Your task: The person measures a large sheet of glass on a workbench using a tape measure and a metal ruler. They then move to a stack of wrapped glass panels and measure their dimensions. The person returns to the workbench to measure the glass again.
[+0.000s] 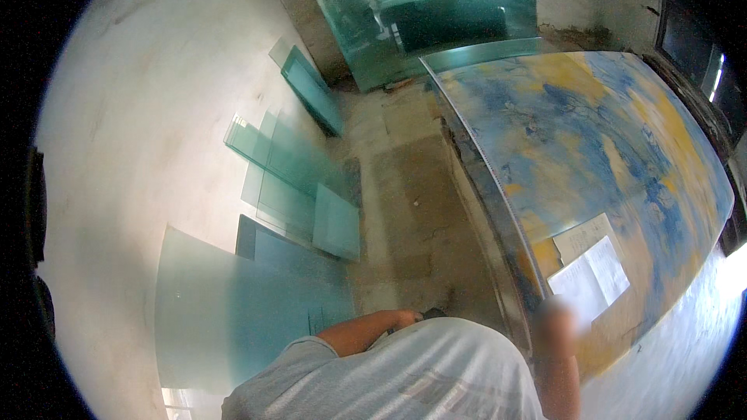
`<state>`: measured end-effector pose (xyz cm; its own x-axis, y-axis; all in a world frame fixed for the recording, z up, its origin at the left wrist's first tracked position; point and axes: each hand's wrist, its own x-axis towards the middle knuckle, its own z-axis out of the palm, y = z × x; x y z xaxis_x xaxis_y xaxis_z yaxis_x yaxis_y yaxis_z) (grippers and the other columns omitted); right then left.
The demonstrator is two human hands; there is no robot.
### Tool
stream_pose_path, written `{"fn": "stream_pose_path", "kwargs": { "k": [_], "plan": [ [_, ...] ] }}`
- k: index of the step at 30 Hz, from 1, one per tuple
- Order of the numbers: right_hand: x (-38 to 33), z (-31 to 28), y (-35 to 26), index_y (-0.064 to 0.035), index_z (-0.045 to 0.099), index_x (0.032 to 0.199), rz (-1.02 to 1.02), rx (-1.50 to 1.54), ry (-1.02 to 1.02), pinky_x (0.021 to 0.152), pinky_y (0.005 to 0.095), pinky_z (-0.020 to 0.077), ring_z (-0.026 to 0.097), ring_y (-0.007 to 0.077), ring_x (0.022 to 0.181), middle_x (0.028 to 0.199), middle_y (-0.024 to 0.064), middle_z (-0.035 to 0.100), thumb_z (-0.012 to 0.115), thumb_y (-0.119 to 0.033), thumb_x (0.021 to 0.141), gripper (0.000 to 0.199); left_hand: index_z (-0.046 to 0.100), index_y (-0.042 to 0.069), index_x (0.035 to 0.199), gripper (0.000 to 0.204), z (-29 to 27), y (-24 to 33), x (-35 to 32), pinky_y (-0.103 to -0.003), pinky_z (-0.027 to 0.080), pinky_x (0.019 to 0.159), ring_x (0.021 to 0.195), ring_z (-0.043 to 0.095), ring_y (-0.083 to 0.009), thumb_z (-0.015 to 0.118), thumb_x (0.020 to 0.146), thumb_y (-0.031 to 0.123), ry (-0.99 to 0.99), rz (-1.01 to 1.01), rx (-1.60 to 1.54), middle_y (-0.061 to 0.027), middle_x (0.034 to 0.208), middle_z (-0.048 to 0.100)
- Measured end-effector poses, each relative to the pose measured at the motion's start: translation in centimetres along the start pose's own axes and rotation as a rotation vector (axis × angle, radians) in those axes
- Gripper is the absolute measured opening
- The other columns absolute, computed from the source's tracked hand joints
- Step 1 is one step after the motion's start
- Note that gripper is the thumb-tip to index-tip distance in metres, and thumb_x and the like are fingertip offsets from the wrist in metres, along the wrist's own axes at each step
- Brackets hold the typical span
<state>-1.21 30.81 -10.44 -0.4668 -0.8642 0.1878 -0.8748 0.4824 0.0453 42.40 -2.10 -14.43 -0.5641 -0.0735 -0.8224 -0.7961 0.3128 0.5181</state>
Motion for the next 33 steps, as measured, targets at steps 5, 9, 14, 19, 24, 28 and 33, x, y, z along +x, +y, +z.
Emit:
{"fn": "stream_pose_path", "kwargs": {
  "k": [5, 9, 14, 19, 24, 28, 33],
  "plan": [
    [-0.2, 0.3, 0.2, -0.0096, 0.067, 0.093, -0.027, -0.018, 0.03, 0.067, 0.0432, 0.0489, 0.062, 0.0277, 0.077, 0.088, 0.0106, 0.065, 0.06, -0.019, 0.091, 0.012, 0.064, 0.017, 0.133, 0.053, -0.8, -0.9, 1.9, -0.052, 0.062, 0.075, 0.104, 0.07, -0.0317, 0.07, 0.088, 0.042, -0.051, -0.038, 0.069, -0.0126, 0.129, 0.066],
    [-0.2, 0.8, 0.0, -0.0095, 0.066, 0.091, -0.065, -0.011, 0.064, 0.064, 0.0426, 0.0488, 0.062, 0.0267, 0.074, 0.085, 0.0095, 0.065, 0.06, -0.018, 0.09, 0.01, 0.065, 0.008, 0.129, 0.051, -0.7, -5.3, 5.6, -0.049, 0.062, 0.074, 0.102, 0.07, -0.0309, 0.068, 0.087, 0.037, -0.048, -0.003, 0.24, -0.0168, 0.116, 0.071],
    [-1.5, 2.1, 1.2, -0.0089, 0.066, 0.089, -0.031, -0.032, 0.087, 0.062, 0.0428, 0.0472, 0.06, 0.0267, 0.071, 0.082, 0.0098, 0.064, 0.062, -0.018, 0.088, 0.01, 0.069, -0.001, 0.117, 0.046, -0.2, -6.3, 4.3, -0.048, 0.058, 0.08, 0.096, 0.071, -0.0362, 0.068, 0.083, 0.03, 0.234, 0.077, 0.309, -0.0244, 0.109, 0.072],
    [-1.2, 3.7, 0.5, -0.0079, 0.065, 0.086, -0.089, -0.064, 0.197, 0.059, 0.042, 0.0436, 0.057, 0.026, 0.067, 0.077, 0.0098, 0.061, 0.063, -0.016, 0.085, 0.008, 0.069, -0.002, 0.111, 0.045, 0.0, -9.7, 2.2, -0.048, 0.055, 0.087, 0.093, 0.069, -0.0424, 0.069, 0.079, 0.029, 0.417, 0.125, 0.318, -0.0273, 0.112, 0.07],
    [-2.0, 4.3, 1.5, -0.0067, 0.065, 0.082, -0.152, -0.167, 0.287, 0.054, 0.0406, 0.0387, 0.052, 0.0249, 0.061, 0.072, 0.0097, 0.056, 0.065, -0.012, 0.08, 0.006, 0.071, 0.0, 0.108, 0.044, -2.1, -3.4, -2.2, -0.048, 0.055, 0.086, 0.095, 0.07, -0.0403, 0.066, 0.081, 0.034, 0.234, -0.137, 0.213, -0.025, 0.108, 0.071],
    [-1.6, 2.9, 0.9, -0.0071, 0.065, 0.083, -0.104, -0.09, 0.128, 0.056, 0.0419, 0.0406, 0.054, 0.026, 0.063, 0.072, 0.01, 0.058, 0.064, -0.013, 0.082, 0.006, 0.073, 0.001, 0.107, 0.048, -2.6, -2.8, -1.9, -0.047, 0.055, 0.088, 0.097, 0.069, -0.0405, 0.064, 0.083, 0.042, 0.187, -0.147, 0.31, -0.0251, 0.109, 0.071],
    [-1.2, 1.2, 0.2, -0.0076, 0.065, 0.083, -0.049, -0.04, -0.027, 0.059, 0.0437, 0.0429, 0.057, 0.0275, 0.065, 0.072, 0.0104, 0.059, 0.062, -0.014, 0.084, 0.007, 0.072, 0.003, 0.113, 0.054, -2.6, -4.4, 0.1, -0.046, 0.052, 0.095, 0.106, 0.067, -0.04, 0.064, 0.085, 0.049, 0.233, -0.035, 0.43, -0.0243, 0.115, 0.069]
  ]
}}
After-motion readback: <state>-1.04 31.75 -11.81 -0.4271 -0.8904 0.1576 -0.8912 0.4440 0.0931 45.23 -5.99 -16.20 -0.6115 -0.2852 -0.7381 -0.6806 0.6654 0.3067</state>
